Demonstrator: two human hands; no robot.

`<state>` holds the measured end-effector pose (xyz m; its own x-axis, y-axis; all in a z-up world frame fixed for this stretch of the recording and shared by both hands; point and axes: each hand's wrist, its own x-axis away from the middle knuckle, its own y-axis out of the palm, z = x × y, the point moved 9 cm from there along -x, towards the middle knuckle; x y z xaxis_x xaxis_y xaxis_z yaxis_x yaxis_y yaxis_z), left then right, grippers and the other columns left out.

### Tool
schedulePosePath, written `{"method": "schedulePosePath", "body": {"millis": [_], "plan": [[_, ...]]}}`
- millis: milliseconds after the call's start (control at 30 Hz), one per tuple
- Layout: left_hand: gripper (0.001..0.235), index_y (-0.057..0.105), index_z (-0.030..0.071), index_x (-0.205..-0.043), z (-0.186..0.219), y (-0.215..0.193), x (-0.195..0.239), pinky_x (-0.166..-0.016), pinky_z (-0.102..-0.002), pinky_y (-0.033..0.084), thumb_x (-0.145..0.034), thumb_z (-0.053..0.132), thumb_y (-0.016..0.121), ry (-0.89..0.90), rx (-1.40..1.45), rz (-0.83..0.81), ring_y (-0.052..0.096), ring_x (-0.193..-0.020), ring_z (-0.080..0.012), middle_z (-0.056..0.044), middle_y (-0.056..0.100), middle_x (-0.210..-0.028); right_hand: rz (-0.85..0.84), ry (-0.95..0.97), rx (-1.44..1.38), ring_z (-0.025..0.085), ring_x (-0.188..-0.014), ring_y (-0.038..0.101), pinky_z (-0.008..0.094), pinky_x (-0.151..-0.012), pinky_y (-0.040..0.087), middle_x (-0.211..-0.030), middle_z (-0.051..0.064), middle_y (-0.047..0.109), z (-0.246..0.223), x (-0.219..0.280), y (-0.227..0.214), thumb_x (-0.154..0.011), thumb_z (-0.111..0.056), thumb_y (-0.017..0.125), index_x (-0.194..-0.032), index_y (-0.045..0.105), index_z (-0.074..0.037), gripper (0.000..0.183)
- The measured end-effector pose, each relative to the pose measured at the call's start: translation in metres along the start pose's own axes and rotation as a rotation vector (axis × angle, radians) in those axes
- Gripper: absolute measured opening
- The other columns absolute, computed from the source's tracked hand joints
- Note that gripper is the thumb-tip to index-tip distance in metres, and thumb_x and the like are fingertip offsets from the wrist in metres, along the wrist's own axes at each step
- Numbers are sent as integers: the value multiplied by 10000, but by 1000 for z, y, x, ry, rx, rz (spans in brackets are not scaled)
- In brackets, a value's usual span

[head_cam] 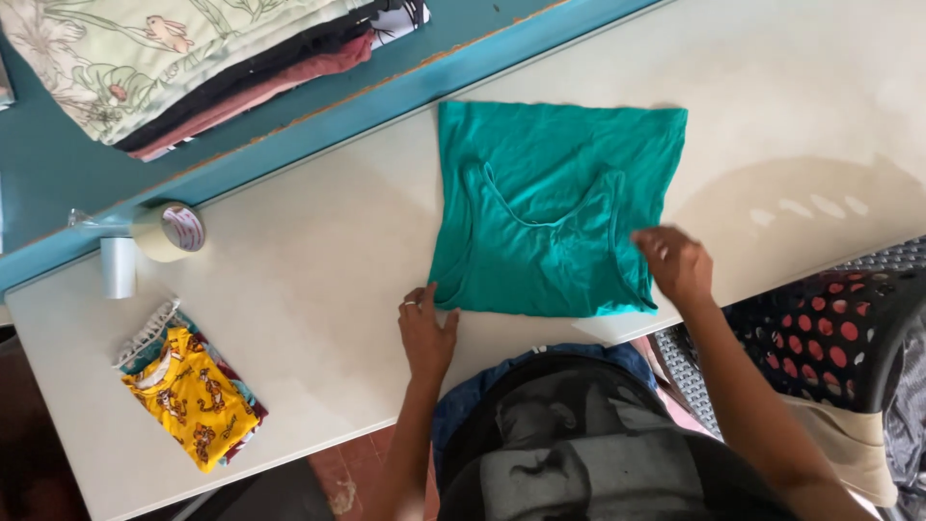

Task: Folding various items of clothing, including a tank top and a jersey, on a laundry folding table.

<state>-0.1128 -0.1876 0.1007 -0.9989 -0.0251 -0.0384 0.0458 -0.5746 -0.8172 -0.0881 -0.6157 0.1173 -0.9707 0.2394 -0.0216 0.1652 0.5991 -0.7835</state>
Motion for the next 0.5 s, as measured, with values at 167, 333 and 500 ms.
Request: {"method": "schedulePosePath", "body": {"millis": [167,333,500], "plan": [[428,701,53,-1225,-13,7,-42,-936,-489,480,-855,250,786,-36,65,-19,585,-1106,-406,-215,638,-1203,-206,78,121,253,-750,709,397,-667,553,-878,67,743,39,31,21,-925,-379,746,-957,808,-198,194],[414,656,108,-1327,12,38,-134,-833,-451,531,-980,325,722,110,111,30,641,-994,-344,-159,653,-1071,63,-144,101,304,-839,703,412,-696,553,-1036,102,743,25,-23,21,-949,-350,756,-1077,797,-184,214],[572,620,159,-1373,28,101,-208,-734,-498,524,-867,381,766,121,7,-164,664,-912,-372,-156,684,-1006,163,-99,8,300,-781,705,428,-633,550,-958,127,705,-8,-91,38,-861,-343,834,-1198,724,-85,438]]}}
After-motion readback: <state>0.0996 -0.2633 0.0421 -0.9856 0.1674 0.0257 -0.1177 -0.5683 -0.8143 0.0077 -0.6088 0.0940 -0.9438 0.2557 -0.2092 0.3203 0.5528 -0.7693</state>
